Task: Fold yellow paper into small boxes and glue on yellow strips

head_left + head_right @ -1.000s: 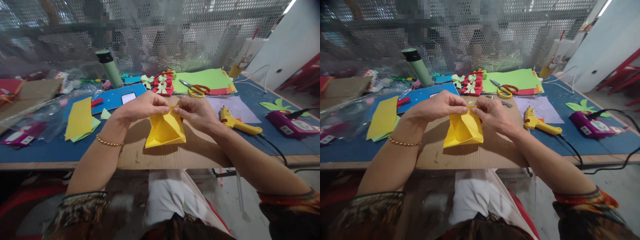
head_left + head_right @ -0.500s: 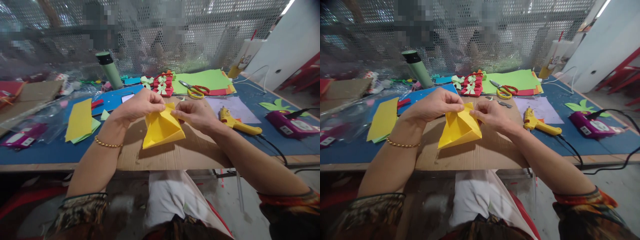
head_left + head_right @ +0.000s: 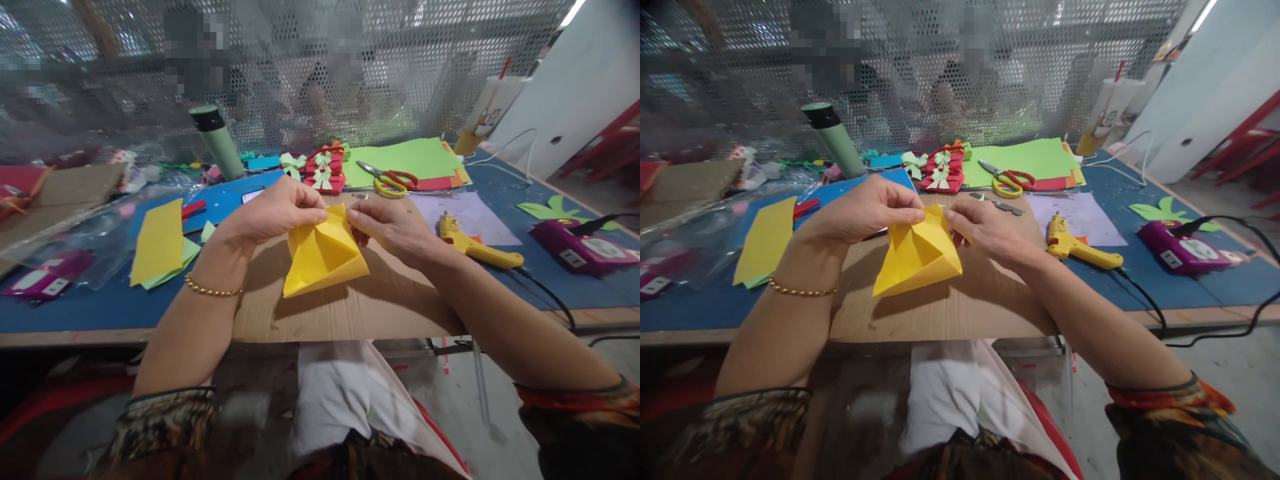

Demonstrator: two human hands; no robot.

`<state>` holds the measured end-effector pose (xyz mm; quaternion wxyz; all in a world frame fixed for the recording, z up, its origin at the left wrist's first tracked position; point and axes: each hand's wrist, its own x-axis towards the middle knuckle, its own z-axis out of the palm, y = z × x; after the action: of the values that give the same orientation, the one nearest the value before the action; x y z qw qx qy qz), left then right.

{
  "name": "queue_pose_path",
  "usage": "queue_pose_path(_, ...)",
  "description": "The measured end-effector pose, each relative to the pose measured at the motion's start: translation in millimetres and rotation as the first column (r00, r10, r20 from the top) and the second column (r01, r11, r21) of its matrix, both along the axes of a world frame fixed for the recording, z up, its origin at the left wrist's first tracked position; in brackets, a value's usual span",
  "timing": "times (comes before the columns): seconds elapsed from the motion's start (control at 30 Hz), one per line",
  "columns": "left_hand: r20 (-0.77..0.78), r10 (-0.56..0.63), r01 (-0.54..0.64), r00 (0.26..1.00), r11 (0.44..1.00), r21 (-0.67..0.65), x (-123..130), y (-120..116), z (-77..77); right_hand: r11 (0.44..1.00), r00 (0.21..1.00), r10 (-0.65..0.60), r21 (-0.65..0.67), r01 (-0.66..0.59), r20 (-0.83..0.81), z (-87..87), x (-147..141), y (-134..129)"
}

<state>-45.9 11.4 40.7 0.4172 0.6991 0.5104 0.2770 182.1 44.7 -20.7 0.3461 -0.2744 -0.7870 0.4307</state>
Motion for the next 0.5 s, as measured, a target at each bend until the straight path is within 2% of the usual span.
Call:
queue_pose_path(0.23, -0.027, -0.043, 0.042, 0.999, 0.999, -0.024, 4.6, -2.2, -2.6, 0.991, 0.995, -0.103, 0.088, 0.103, -0.007, -1.5, -3.8, 1.1)
queue_pose_path(0.5, 0.129, 0.027, -0.031, 0.991, 0.999, 0.026, 0.4, 1.6, -4.1, 0.959, 0.979, -0.202, 0.209, 0.193, 0.021, -0.5, -0.7, 0.8)
